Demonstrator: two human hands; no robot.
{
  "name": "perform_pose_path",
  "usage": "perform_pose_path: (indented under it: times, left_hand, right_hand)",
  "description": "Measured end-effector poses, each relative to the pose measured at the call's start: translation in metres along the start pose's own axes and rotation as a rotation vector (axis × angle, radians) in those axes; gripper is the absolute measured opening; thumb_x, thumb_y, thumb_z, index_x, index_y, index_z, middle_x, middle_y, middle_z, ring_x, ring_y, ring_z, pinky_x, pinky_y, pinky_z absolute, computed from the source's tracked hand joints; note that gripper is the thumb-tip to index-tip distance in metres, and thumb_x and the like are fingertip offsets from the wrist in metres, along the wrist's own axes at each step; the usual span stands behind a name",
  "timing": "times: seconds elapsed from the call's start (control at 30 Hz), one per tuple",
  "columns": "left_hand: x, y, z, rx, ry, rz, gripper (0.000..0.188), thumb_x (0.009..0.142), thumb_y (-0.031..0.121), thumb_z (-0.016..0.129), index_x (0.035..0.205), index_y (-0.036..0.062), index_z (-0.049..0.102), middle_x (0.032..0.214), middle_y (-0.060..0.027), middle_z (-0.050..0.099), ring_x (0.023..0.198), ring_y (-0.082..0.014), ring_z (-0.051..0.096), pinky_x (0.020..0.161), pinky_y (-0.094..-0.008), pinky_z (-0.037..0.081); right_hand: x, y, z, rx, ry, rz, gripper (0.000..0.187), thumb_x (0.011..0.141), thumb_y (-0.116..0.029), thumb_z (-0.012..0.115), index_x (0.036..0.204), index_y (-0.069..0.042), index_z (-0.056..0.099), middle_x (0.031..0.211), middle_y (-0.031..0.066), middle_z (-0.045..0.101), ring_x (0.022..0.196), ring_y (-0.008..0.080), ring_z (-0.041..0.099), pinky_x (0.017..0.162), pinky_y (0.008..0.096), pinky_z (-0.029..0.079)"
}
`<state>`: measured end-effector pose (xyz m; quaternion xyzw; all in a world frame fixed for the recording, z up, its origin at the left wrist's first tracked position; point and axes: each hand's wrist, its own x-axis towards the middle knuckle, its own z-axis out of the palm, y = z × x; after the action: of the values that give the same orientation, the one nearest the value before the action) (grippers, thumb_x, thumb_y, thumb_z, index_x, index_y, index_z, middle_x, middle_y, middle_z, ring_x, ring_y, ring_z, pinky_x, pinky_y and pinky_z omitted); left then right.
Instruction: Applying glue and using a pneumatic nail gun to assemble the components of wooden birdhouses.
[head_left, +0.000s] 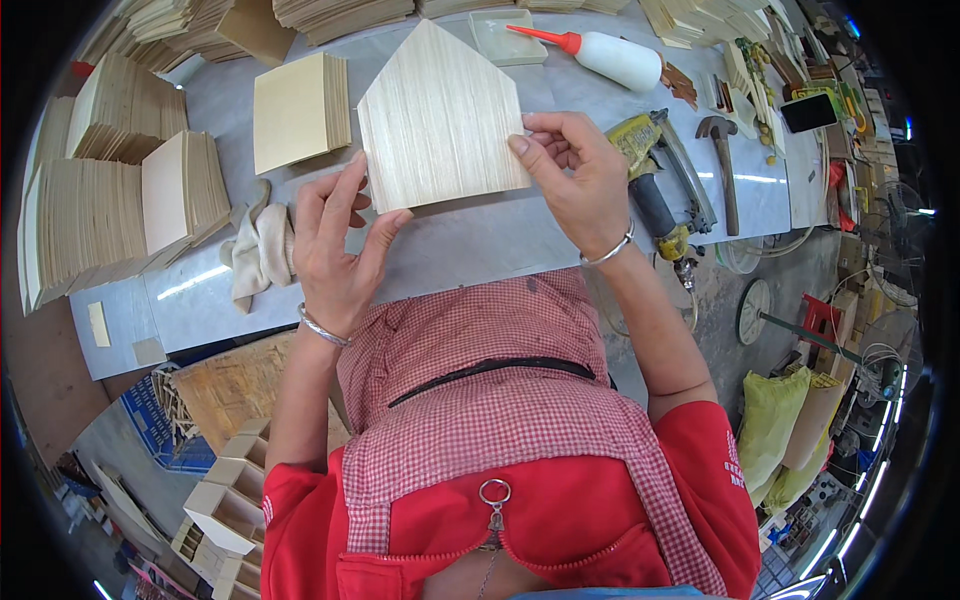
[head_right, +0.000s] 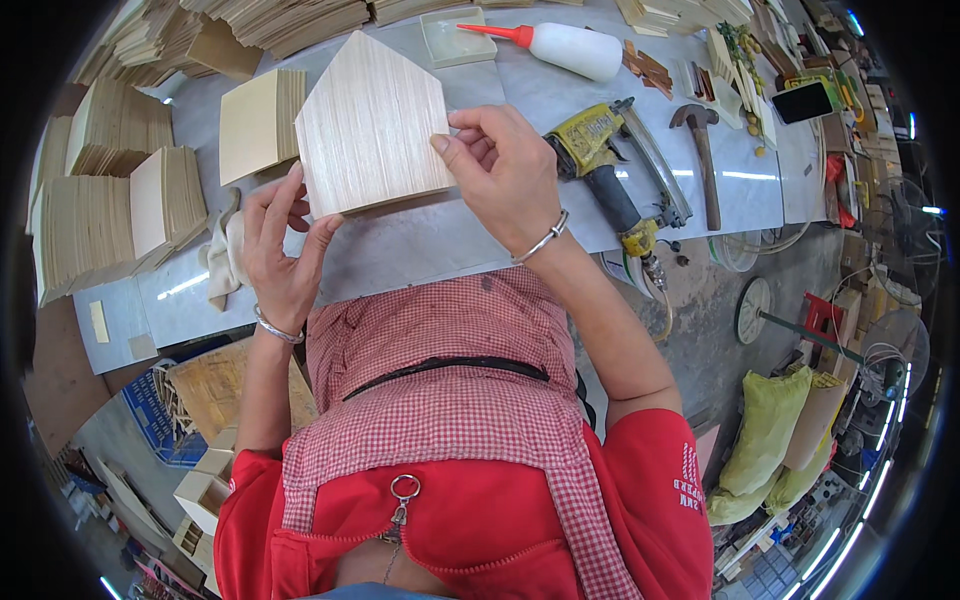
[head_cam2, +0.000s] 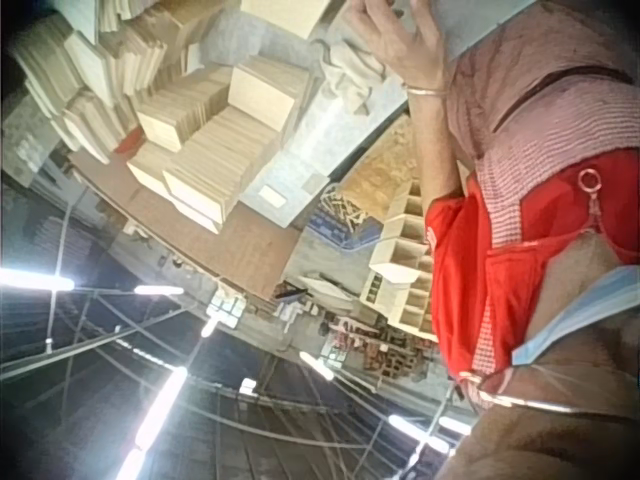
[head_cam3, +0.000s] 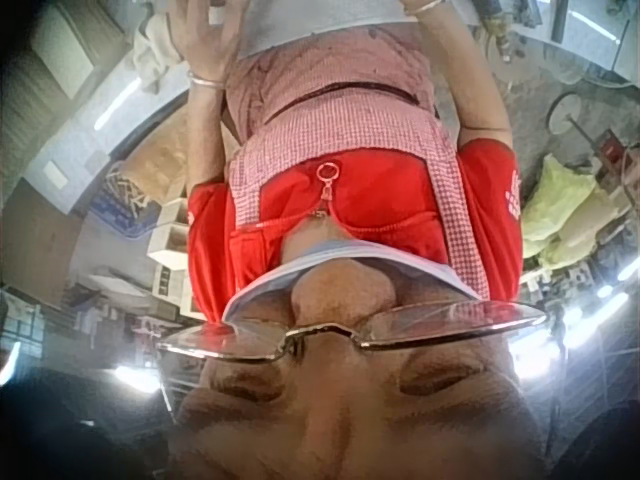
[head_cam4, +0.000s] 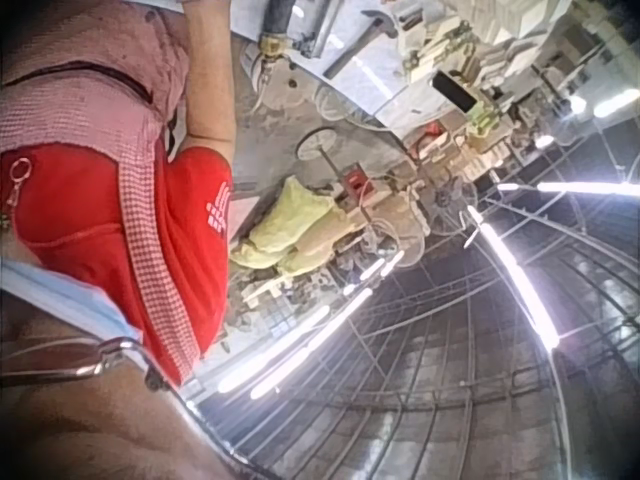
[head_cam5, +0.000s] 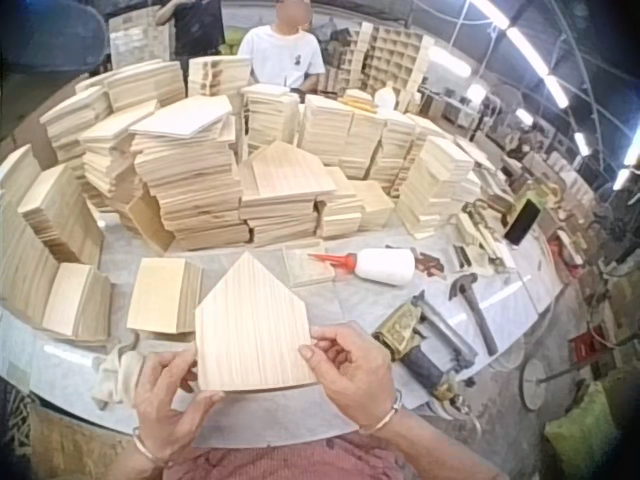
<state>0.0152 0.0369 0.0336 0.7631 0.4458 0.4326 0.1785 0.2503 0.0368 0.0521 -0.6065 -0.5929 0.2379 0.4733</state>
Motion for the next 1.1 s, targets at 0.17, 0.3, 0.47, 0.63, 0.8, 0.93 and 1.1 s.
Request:
perform_pose_path:
  times: [0.17,0.3,0.47,0.63,0.8,0.93,1.1]
  left_hand:
    - [-0.003,0.003,0.0,-0.052,0.016,-0.073,0.048,0.076,0.007,0.076,0.121,-0.0005,0.059,0.099,-0.0121,0.061,0.079,-0.0164,0.061,0.067,-0.0262,0.053]
    - [-0.01,-0.001,0.002,-0.081,0.037,-0.101,0.037,0.08,0.003,0.072,0.116,-0.001,0.062,0.099,-0.0132,0.063,0.081,-0.0168,0.063,0.068,-0.0272,0.054]
    - [-0.01,-0.001,0.008,-0.062,0.098,-0.061,0.031,0.082,0.003,0.07,0.112,-0.0012,0.065,0.098,-0.0132,0.064,0.081,-0.0171,0.064,0.069,-0.0271,0.054]
    - [-0.003,-0.001,0.015,-0.013,0.139,-0.028,0.028,0.082,0.004,0.07,0.109,-0.0012,0.066,0.097,-0.0132,0.064,0.081,-0.0173,0.064,0.068,-0.0267,0.054]
    - [0.0,0.0,0.017,0.021,0.149,-0.036,0.027,0.082,0.005,0.071,0.108,-0.0011,0.067,0.096,-0.0128,0.065,0.081,-0.0176,0.064,0.069,-0.0269,0.054]
    - [-0.002,-0.004,0.02,0.004,0.174,-0.037,0.025,0.082,0.005,0.071,0.106,-0.001,0.067,0.095,-0.0132,0.066,0.082,-0.019,0.065,0.07,-0.0282,0.053]
    - [-0.007,-0.005,0.021,0.001,0.152,-0.05,0.023,0.088,0.005,0.065,0.11,-0.0011,0.065,0.101,-0.0103,0.065,0.09,-0.017,0.06,0.077,-0.0273,0.049]
  right_hand:
    - [0.002,0.001,-0.003,-0.148,0.002,-0.131,0.019,0.081,-0.011,0.069,0.096,-0.001,0.064,0.078,0.0083,0.059,0.061,0.0148,0.06,0.056,0.0261,0.05]
    - [-0.016,0.001,-0.02,-0.138,-0.121,-0.176,0.021,0.083,-0.01,0.067,0.101,-0.001,0.062,0.08,0.0097,0.06,0.06,0.0156,0.06,0.055,0.0271,0.049]
    - [-0.022,0.003,-0.023,-0.214,-0.205,-0.272,0.02,0.08,-0.007,0.067,0.098,-0.002,0.06,0.078,0.0095,0.058,0.059,0.0216,0.059,0.054,0.0291,0.048]
    - [-0.004,0.007,-0.026,-0.392,-0.203,-0.443,0.015,0.078,-0.007,0.067,0.091,-0.003,0.06,0.075,0.0093,0.055,0.059,0.0265,0.057,0.054,0.0331,0.047]
    - [0.007,0.005,-0.032,-0.404,-0.246,-0.482,0.01,0.08,-0.004,0.068,0.089,-0.001,0.065,0.068,0.0071,0.056,0.055,0.0176,0.055,0.05,0.028,0.042]
    - [0.004,0.006,-0.031,-0.396,-0.229,-0.447,0.007,0.078,-0.008,0.066,0.081,-0.003,0.062,0.072,0.0082,0.058,0.06,0.0251,0.061,0.055,0.0317,0.05]
    - [0.003,0.004,-0.03,-0.388,-0.217,-0.455,0.006,0.078,-0.006,0.065,0.082,-0.003,0.062,0.071,0.008,0.057,0.059,0.025,0.06,0.054,0.0318,0.049]
